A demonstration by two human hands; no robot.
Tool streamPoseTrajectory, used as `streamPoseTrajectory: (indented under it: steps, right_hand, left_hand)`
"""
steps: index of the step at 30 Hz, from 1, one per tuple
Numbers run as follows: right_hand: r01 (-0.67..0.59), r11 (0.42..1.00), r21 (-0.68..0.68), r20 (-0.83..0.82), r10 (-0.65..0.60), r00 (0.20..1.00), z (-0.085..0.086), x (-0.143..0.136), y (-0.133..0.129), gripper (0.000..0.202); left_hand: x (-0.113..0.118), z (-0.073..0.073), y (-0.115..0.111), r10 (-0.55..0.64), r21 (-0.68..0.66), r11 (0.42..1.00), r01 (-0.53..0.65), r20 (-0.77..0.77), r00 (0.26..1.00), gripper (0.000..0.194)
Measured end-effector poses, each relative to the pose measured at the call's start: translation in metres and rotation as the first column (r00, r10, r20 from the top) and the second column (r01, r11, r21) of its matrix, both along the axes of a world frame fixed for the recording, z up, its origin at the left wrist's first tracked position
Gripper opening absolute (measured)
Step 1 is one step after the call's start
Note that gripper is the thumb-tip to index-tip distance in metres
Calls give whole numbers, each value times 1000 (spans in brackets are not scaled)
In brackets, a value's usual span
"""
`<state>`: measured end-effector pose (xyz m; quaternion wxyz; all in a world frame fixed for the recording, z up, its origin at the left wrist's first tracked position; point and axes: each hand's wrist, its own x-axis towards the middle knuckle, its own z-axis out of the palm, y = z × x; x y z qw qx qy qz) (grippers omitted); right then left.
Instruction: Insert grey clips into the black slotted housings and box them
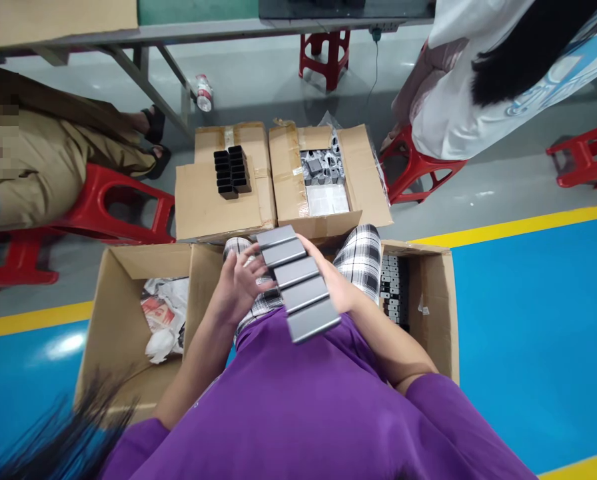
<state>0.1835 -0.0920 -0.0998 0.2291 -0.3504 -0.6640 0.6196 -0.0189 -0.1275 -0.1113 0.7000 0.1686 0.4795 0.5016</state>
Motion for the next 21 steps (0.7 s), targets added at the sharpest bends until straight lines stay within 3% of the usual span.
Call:
streamPoseTrajectory:
  steps: [1, 3, 5, 9, 13, 21]
  right_hand:
    - [-24, 990, 138, 20, 21, 1000, 4, 4, 4, 118]
    - [-105, 899, 425, 144, 48, 988, 10, 8, 8, 120]
    - [-220, 799, 559, 329, 30, 944, 12, 3, 5, 112]
    - [-398, 748, 531, 538, 65, 840, 3, -17, -19, 106]
    - [-426, 758, 495, 598, 59, 799, -4, -27, -40, 104]
    - [-512, 727, 458, 640, 130, 757, 9, -14, -37, 112]
  left_hand:
    - [0, -2, -4, -59, -46, 997, 62, 60, 996, 62]
    - [4, -6, -11, -149, -98, 980, 170, 193, 970, 69]
    - [10, -10, -17, -163, -125, 970, 210, 308, 937, 72]
    - [28, -19, -25, 1, -311, 940, 138, 410, 912, 69]
    - [42, -30, -32, 171, -486, 874, 11, 329, 929, 69]
    - [51, -32, -34, 148, -525, 850, 26, 287, 947, 76]
